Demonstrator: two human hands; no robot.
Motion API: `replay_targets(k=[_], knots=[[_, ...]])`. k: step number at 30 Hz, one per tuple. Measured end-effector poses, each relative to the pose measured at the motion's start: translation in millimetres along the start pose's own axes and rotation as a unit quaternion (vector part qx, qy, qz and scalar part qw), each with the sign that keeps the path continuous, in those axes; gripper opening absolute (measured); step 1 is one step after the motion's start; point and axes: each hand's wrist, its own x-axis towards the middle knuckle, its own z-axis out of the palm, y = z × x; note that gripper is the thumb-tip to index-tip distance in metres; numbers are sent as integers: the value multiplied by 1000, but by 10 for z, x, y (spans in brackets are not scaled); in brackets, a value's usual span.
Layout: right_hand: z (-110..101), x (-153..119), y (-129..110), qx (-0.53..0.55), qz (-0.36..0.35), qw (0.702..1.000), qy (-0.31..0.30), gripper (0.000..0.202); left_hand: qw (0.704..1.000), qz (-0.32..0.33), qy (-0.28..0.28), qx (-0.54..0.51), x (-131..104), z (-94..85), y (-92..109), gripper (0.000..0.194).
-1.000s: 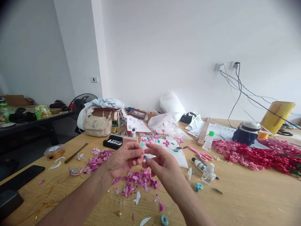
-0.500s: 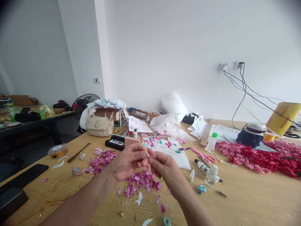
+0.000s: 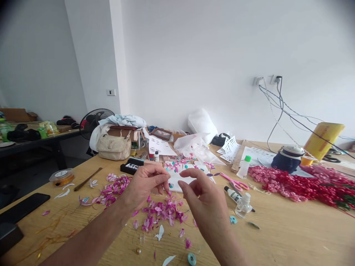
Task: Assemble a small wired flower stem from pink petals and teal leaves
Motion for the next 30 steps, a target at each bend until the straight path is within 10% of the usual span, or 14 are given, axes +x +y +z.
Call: replay_targets(k=[11, 21, 30], knots=[[-35, 66, -12, -106, -119, 987, -1, 13, 998, 8, -34, 60, -7, -2, 2, 12], [-76, 25, -65, -285, -307, 907, 50, 20, 992, 4, -31, 119, -21, 12, 51, 7], [-10, 22, 8, -140, -140, 979, -39, 13, 991, 5, -39, 129, -38, 33, 7, 6]])
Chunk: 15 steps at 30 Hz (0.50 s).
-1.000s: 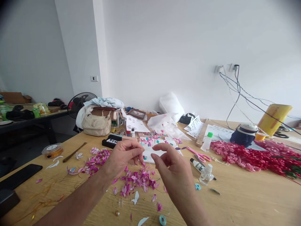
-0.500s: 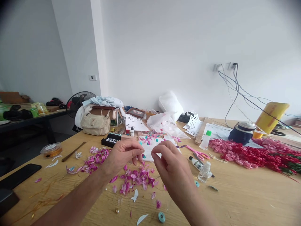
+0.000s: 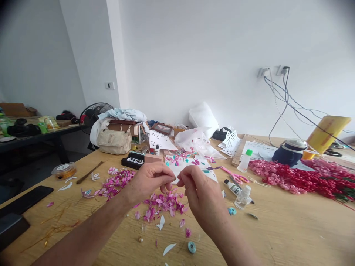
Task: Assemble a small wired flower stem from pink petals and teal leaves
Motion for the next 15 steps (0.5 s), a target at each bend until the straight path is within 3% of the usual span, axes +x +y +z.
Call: replay_targets(k=[7, 15], knots=[[49, 13, -12, 6, 60, 997, 40, 15, 1000, -7, -11, -16, 1, 10, 4, 5], [64, 5, -15, -48, 62, 995, 61, 14, 999, -41, -4, -1, 16, 20, 1, 6]])
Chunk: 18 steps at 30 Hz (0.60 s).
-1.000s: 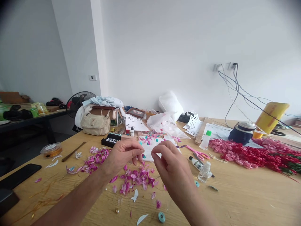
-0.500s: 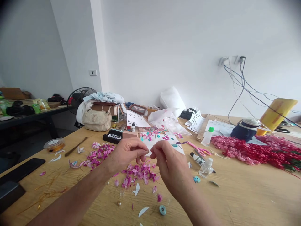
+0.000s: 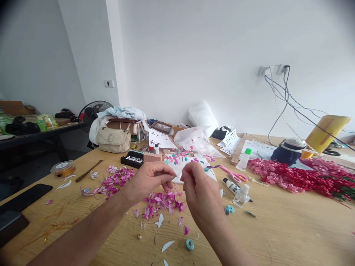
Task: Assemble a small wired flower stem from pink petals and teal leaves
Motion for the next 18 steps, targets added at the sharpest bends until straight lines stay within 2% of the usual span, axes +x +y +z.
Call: replay_targets(k=[5, 9, 11, 13, 16, 18], knots=[[21, 29, 39, -23, 16, 1000, 2, 13, 1000, 18, 18, 18, 15, -12, -17, 6], [-83, 47, 57, -44, 28, 999, 5, 12, 1000, -2, 27, 2, 58, -75, -47, 5], [-152, 32, 29, -61, -17, 997, 47, 7, 999, -19, 17, -20, 78, -115, -54, 6], [-192, 8, -10, -78, -97, 988, 85, 6, 998, -31, 4, -52, 87, -149, -57, 8], [-159, -18, -38, -111, -200, 971, 71, 9, 993, -43, -12, -105, 83, -172, -64, 11], [-92, -23, -22, -140, -225, 963, 50, 11, 990, -48, -23, -130, 78, -170, -70, 13]])
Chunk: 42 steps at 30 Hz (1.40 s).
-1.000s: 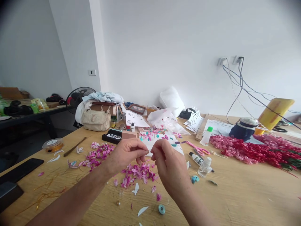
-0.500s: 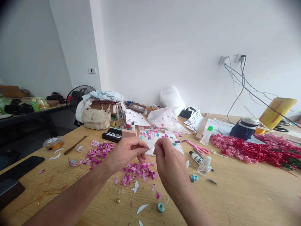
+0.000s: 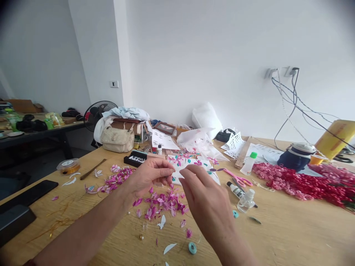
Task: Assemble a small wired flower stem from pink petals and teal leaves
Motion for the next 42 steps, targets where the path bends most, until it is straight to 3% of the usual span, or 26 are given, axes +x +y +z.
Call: replay_targets(k=[7, 10, 15, 22, 26, 30, 33, 36, 39, 42], knots=[[139, -41, 16, -84, -7, 996, -19, 22, 1000, 0, -21, -13, -1, 28, -10, 17], [131, -49, 43, -104, -27, 994, 6, 26, 1000, -10, -23, -8, 6, 22, -18, 20], [141, -69, 137, -37, -128, 991, -9, 25, 998, -41, -49, -9, 17, 9, -35, 24], [156, -39, 118, -1, -107, 994, -22, 22, 997, -46, -61, 6, 19, 14, -26, 27], [181, -19, 53, 20, -17, 1000, -9, 21, 997, -28, -30, 65, -12, 72, -10, 16], [220, -21, 22, 126, 160, 977, -59, 15, 973, 50, 12, 227, -51, 142, -26, 8], [228, 0, 26, 255, 306, 910, -118, 15, 903, 188, 22, 386, -63, 167, -58, 13], [207, 35, 26, 371, 385, 831, -151, 16, 845, 270, 23, 462, -52, 168, -94, 14], [192, 50, 22, 393, 407, 808, -166, 17, 863, 252, 22, 438, -34, 158, -114, 14], [194, 45, 43, 365, 397, 824, -172, 17, 926, 161, 24, 342, -11, 146, -113, 12]])
